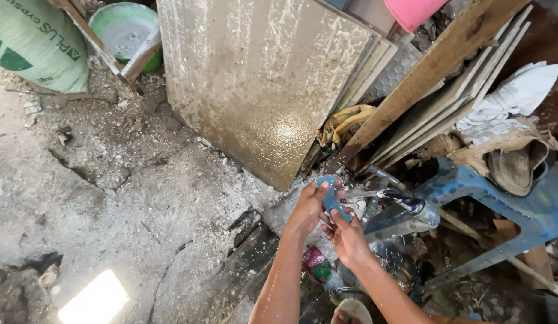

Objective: Wash hands and clean decorative plaster moldings in a workshop.

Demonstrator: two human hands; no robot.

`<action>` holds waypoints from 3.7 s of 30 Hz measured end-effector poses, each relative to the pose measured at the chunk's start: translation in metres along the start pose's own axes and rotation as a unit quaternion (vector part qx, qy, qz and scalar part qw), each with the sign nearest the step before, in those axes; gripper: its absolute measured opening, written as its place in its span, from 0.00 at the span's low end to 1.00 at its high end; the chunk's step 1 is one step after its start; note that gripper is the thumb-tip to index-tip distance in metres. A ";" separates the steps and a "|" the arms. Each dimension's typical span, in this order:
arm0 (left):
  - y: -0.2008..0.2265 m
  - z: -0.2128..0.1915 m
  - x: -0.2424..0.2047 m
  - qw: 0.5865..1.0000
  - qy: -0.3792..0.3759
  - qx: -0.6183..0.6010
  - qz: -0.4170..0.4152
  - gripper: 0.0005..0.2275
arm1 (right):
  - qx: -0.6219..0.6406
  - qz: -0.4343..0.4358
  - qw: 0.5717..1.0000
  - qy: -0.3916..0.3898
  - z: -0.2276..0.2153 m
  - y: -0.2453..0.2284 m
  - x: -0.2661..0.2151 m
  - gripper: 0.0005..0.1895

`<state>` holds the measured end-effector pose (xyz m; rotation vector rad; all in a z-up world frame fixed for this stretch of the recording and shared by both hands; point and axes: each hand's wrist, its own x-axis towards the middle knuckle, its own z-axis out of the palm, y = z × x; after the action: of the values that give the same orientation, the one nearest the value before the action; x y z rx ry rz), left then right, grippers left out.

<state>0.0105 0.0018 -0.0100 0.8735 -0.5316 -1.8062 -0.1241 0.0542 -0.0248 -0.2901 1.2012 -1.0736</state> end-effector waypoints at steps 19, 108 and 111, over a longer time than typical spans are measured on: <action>0.010 0.017 0.006 0.996 0.023 0.085 0.033 0.13 | -0.062 -0.008 0.995 -0.074 -0.012 -0.003 0.005 0.20; -0.049 0.008 0.031 0.998 0.035 0.037 0.035 0.20 | -0.152 -0.057 0.979 -0.123 -0.012 -0.033 0.014 0.16; -0.085 -0.019 0.054 0.992 0.109 0.060 0.030 0.27 | -0.168 -0.055 0.974 -0.143 -0.019 -0.027 0.020 0.15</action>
<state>-0.0380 -0.0147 -0.0984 1.1114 -0.5230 -1.6130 -0.1551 0.0309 -0.0253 -0.7569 1.1106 -0.8834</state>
